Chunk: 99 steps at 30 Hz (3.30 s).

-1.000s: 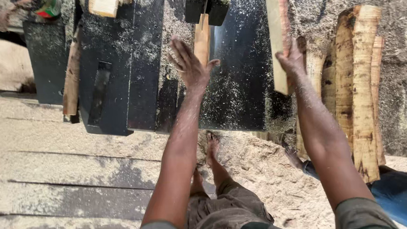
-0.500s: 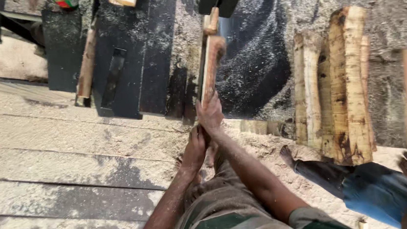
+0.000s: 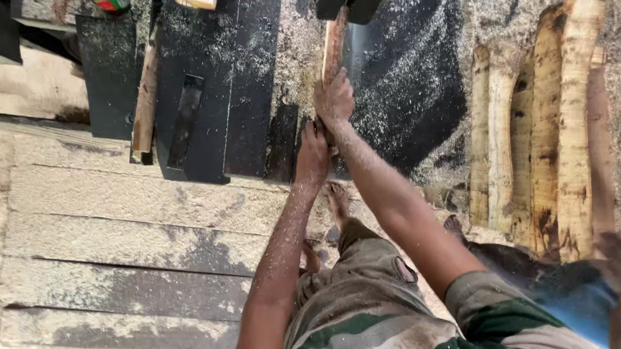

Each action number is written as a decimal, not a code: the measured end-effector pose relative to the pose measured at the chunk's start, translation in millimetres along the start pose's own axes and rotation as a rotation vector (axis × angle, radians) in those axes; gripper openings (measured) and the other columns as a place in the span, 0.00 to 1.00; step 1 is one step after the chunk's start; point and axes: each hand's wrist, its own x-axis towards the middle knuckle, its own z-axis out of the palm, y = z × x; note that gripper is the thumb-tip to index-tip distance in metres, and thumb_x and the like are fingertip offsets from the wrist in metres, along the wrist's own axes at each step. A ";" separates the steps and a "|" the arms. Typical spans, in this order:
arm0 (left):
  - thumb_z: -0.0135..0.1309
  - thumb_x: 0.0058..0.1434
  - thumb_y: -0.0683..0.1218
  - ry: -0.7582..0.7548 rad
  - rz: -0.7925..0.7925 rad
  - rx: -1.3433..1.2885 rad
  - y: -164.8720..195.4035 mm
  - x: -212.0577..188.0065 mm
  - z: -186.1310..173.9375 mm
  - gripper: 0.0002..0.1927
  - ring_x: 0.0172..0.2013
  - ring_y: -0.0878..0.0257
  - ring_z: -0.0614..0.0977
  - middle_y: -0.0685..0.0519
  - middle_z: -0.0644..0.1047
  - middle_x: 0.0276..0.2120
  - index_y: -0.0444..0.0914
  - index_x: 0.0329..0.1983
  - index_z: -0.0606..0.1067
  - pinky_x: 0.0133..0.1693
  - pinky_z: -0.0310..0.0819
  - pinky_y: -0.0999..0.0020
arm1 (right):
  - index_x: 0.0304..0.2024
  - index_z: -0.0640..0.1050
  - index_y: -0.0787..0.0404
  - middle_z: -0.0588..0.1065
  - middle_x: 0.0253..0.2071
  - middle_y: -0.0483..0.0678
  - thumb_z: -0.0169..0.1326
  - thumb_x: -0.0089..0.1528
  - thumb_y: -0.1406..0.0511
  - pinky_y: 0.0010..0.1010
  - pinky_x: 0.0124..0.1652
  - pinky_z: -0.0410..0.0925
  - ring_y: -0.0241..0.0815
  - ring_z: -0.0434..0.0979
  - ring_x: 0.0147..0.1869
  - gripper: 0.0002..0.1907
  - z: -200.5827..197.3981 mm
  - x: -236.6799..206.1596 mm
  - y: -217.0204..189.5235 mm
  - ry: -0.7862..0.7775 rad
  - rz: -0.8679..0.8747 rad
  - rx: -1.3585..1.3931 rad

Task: The person feeds various wooden planks and logs into a large industrial table saw while another person assists by positioning the wood on the table. The person pushes the wood through the blade by hand and clears away the cut pieces.

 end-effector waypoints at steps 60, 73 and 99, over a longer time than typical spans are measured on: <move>0.73 0.44 0.64 -0.435 -0.170 -0.483 72.7 -270.8 89.9 0.64 0.65 0.33 0.65 0.27 0.62 0.67 0.27 0.73 0.55 0.58 0.63 0.35 | 0.70 0.59 0.64 0.70 0.60 0.57 0.63 0.53 0.47 0.43 0.57 0.73 0.52 0.74 0.61 0.51 -70.5 -279.4 253.8 -0.426 0.559 1.382; 0.48 0.60 0.76 -0.173 -0.877 -0.580 19.8 -298.7 42.7 0.48 0.48 0.46 0.81 0.34 0.80 0.50 0.30 0.60 0.71 0.47 0.74 0.58 | 0.79 0.45 0.65 0.64 0.58 0.69 0.59 0.55 0.30 0.59 0.45 0.72 0.59 0.74 0.52 0.70 -10.4 -293.3 132.6 -0.122 -0.160 0.217; 0.50 0.67 0.33 -0.029 0.146 0.530 -13.3 -158.7 26.9 0.33 0.75 0.49 0.60 0.41 0.61 0.74 0.31 0.75 0.58 0.76 0.52 0.55 | 0.77 0.46 0.71 0.52 0.75 0.71 0.44 0.73 0.44 0.66 0.70 0.50 0.71 0.52 0.77 0.47 -11.3 -167.8 98.4 -0.080 -0.283 0.351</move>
